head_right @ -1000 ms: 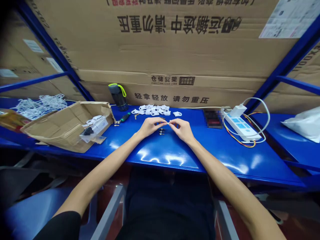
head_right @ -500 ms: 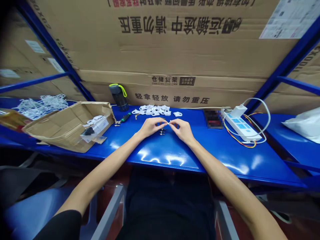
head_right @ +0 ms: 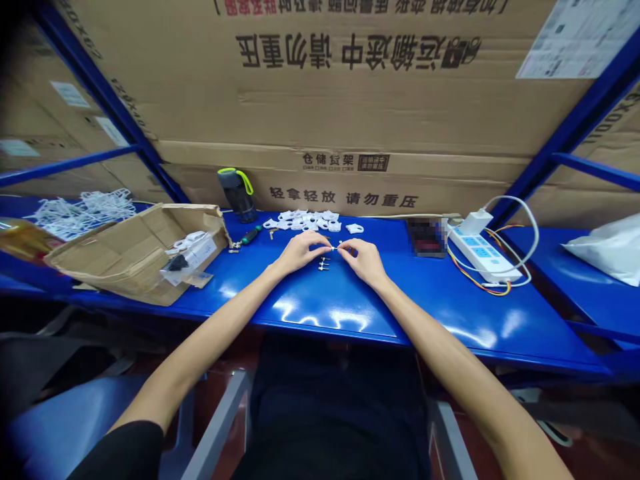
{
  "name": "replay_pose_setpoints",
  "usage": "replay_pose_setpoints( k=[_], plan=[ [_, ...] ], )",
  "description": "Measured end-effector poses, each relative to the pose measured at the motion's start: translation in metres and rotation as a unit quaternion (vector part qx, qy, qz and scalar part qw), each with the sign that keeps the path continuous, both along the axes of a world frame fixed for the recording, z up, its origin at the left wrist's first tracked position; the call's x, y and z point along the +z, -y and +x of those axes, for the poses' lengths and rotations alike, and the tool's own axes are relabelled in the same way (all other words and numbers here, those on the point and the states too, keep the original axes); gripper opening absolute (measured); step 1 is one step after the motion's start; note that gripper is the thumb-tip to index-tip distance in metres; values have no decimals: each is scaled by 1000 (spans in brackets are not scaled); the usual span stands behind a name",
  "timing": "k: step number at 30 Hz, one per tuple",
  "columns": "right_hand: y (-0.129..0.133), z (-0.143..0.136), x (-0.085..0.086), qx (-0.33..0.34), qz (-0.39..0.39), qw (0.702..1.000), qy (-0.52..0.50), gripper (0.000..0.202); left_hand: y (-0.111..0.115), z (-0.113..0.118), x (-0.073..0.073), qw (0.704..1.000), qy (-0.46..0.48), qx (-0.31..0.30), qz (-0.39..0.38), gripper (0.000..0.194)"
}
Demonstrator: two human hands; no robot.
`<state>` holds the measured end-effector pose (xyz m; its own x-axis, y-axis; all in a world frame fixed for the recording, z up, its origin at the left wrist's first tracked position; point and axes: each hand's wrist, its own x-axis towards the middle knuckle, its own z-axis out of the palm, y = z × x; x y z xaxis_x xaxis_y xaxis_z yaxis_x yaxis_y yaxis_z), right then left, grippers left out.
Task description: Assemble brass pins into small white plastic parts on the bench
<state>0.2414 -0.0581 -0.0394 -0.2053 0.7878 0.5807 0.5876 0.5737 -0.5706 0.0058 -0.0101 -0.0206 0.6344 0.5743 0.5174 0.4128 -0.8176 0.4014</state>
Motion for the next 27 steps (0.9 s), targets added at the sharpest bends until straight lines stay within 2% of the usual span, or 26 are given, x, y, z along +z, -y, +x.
replay_pose_setpoints(
  k=[10,15,20,27],
  plan=[
    [-12,-6,0,14,-49,997,66,20,-9,-9,0,998,-59,-4,39,24],
    [-15,-12,0,19,-40,991,123,16,-12,-16,1,994,-97,0,43,22],
    [-13,-18,0,-8,-31,983,181,17,-14,-21,0,992,-122,5,37,20],
    [-13,-17,-4,-21,-29,982,184,16,-13,-17,-3,987,-150,13,59,19]
  ],
)
